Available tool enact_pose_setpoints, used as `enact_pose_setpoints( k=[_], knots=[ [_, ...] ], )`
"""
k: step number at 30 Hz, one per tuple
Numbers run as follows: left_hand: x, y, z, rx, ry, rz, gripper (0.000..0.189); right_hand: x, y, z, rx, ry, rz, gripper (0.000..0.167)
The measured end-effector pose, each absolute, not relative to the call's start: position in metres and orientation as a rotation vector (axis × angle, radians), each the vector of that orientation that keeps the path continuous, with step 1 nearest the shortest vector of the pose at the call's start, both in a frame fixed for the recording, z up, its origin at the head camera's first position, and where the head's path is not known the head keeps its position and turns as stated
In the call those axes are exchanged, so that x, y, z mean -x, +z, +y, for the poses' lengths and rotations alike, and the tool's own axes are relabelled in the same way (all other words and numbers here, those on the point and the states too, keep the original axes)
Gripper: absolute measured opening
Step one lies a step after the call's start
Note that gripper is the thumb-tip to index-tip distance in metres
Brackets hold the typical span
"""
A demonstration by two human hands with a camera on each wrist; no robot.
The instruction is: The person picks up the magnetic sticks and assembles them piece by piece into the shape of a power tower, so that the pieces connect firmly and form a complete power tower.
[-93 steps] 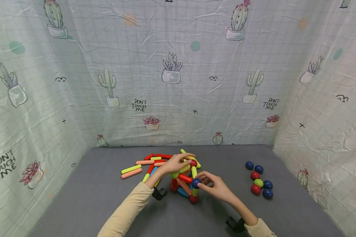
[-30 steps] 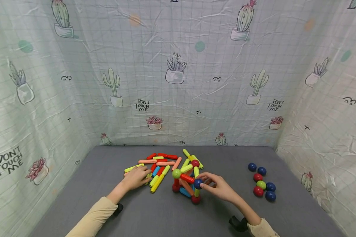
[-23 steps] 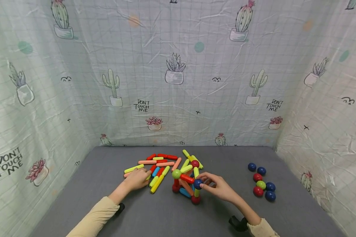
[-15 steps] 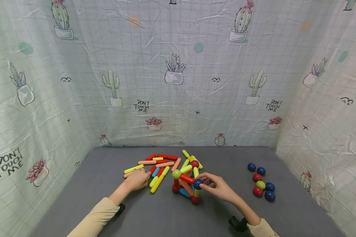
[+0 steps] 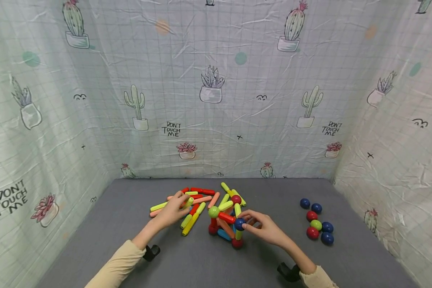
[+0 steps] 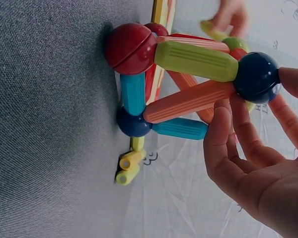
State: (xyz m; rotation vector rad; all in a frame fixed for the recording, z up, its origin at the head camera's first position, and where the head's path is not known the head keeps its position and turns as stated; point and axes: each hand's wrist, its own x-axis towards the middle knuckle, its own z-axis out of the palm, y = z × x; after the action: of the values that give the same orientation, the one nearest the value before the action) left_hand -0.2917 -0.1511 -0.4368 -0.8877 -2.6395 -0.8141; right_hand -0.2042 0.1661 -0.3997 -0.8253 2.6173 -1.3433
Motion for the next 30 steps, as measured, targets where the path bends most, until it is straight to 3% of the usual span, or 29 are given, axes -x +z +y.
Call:
enact_pose_setpoints(
  k=[4,10,19,25,30],
  knots=[
    [0.283,-0.417,-0.125,0.845,-1.337,-2.551,0.022,0.204,-0.400,0.166,0.836,-1.350,2.613,0.028],
    [0.272,-0.405,-0.097,0.900,-1.665,-2.463,0.029,0.204,-0.401,0.166,0.838,-1.350,2.605,0.028],
    [0.257,-0.390,-0.087,0.989,-1.697,-2.517,0.038,0.204,-0.402,0.166,0.830,-1.347,2.612,0.028],
    [0.284,-0.417,-0.108,1.024,-1.804,-2.482,0.040,0.203,-0.401,0.167,0.843,-1.351,2.619,0.027],
    [0.296,-0.444,-0.132,0.874,-1.366,-2.614,0.032,0.204,-0.401,0.167,0.838,-1.345,2.619,0.027]
  ],
)
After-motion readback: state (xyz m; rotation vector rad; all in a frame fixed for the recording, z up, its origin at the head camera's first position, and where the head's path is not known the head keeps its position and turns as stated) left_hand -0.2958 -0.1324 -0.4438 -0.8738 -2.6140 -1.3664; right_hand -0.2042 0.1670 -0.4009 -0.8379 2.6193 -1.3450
